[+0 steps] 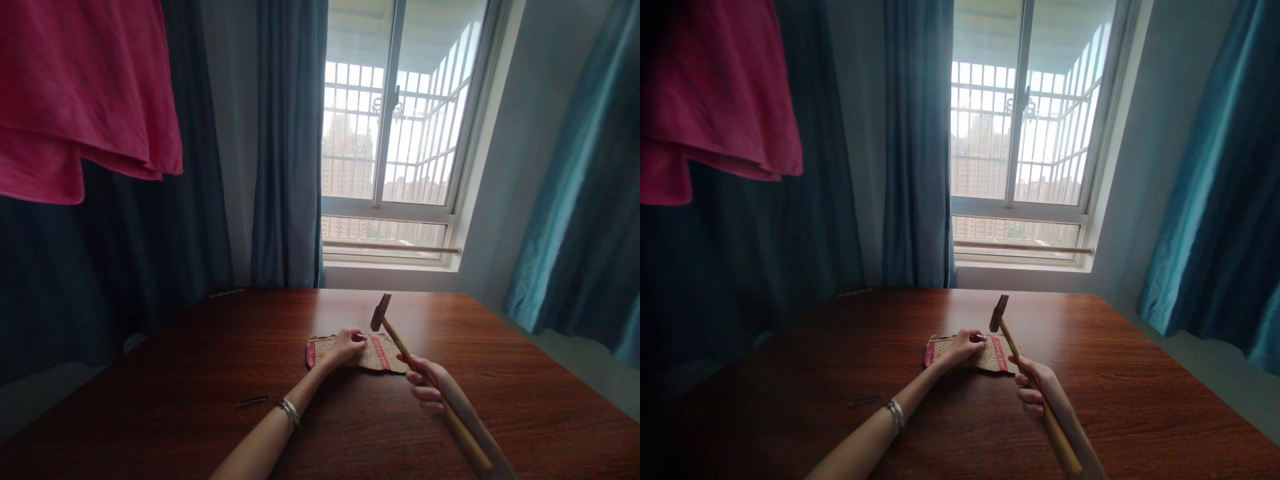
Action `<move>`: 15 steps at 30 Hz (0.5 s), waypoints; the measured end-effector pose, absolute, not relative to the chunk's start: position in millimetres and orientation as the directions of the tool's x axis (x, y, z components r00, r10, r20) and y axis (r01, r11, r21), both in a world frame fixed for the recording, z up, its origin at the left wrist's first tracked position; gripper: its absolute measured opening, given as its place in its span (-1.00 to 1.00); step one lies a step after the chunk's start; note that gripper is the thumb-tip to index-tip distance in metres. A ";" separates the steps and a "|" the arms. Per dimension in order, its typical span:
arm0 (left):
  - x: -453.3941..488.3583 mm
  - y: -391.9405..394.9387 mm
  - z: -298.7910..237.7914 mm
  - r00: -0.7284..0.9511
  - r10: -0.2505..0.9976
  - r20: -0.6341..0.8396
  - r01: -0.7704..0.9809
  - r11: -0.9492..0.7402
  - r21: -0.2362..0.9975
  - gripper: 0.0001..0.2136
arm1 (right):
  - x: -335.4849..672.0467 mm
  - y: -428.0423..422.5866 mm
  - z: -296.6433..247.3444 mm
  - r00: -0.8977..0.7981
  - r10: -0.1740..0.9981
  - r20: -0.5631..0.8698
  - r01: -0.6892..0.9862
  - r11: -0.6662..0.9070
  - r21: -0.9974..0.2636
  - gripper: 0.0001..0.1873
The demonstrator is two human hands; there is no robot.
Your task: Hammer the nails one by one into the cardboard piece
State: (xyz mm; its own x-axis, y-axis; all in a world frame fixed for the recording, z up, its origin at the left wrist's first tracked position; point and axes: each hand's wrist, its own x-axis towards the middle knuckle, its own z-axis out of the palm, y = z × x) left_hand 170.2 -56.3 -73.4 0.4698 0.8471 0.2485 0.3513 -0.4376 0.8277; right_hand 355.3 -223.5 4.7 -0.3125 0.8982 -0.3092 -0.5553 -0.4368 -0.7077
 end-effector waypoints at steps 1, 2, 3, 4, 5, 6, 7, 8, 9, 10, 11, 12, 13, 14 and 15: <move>170.3 -56.2 -73.5 0.468 0.849 0.246 0.357 -0.437 0.826 -0.77 | 351.5 -222.7 6.2 -0.312 0.894 -0.320 -0.544 -0.445 -0.712 -0.77; 170.3 -56.1 -73.6 0.466 0.850 0.245 0.363 -0.437 0.823 -0.77 | 348.2 -222.2 7.3 -0.307 0.895 -0.323 -0.534 -0.443 -0.720 -0.77; 170.4 -56.0 -73.6 0.466 0.850 0.244 0.368 -0.438 0.820 -0.77 | 345.4 -222.0 7.9 -0.297 0.901 -0.317 -0.527 -0.432 -0.732 -0.77; 170.4 -56.0 -73.6 0.467 0.849 0.245 0.372 -0.440 0.817 -0.77 | 343.0 -222.1 7.9 -0.283 0.908 -0.310 -0.519 -0.417 -0.746 -0.77; 170.3 -55.9 -73.5 0.470 0.848 0.246 0.372 -0.443 0.815 -0.77 | 341.0 -222.5 7.5 -0.266 0.914 -0.307 -0.508 -0.404 -0.761 -0.76; 170.3 -55.9 -73.4 0.473 0.846 0.248 0.372 -0.446 0.814 -0.78 | 339.2 -223.1 6.5 -0.251 0.916 -0.314 -0.493 -0.400 -0.773 -0.76; 170.1 -55.9 -73.4 0.475 0.843 0.251 0.370 -0.450 0.813 -0.78 | 337.8 -223.7 5.2 -0.236 0.916 -0.325 -0.479 -0.401 -0.781 -0.74; 170.0 -55.9 -73.4 0.478 0.841 0.256 0.365 -0.455 0.813 -0.78 | 336.7 -224.4 3.5 -0.220 0.916 -0.336 -0.464 -0.402 -0.789 -0.73; 169.9 -55.9 -73.5 0.478 0.838 0.262 0.358 -0.458 0.814 -0.78 | 335.9 -225.0 1.9 -0.205 0.916 -0.344 -0.452 -0.400 -0.797 -0.71; 169.7 -55.9 -73.6 0.478 0.837 0.267 0.351 -0.460 0.815 -0.78 | 335.5 -225.6 0.3 -0.193 0.920 -0.341 -0.442 -0.391 -0.807 -0.70; 169.5 -55.9 -73.9 0.478 0.835 0.271 0.344 -0.462 0.817 -0.78 | 335.3 -226.0 -1.1 -0.183 0.927 -0.328 -0.437 -0.375 -0.817 -0.69; 169.4 -55.9 -74.2 0.479 0.834 0.274 0.337 -0.463 0.820 -0.78 | 335.3 -226.2 -2.1 -0.176 0.934 -0.310 -0.435 -0.357 -0.827 -0.68; 169.3 -55.7 -74.7 0.479 0.833 0.276 0.332 -0.463 0.822 -0.78 | 335.5 -226.2 -2.7 -0.171 0.940 -0.296 -0.435 -0.342 -0.833 -0.67; 169.3 -55.6 -75.2 0.478 0.834 0.277 0.328 -0.462 0.824 -0.78 | 335.9 -226.0 -2.9 -0.171 0.941 -0.291 -0.435 -0.337 -0.835 -0.67; 169.4 -55.3 -75.7 0.477 0.834 0.279 0.327 -0.463 0.824 -0.78 | 336.2 -225.4 -2.7 -0.174 0.940 -0.294 -0.437 -0.342 -0.832 -0.67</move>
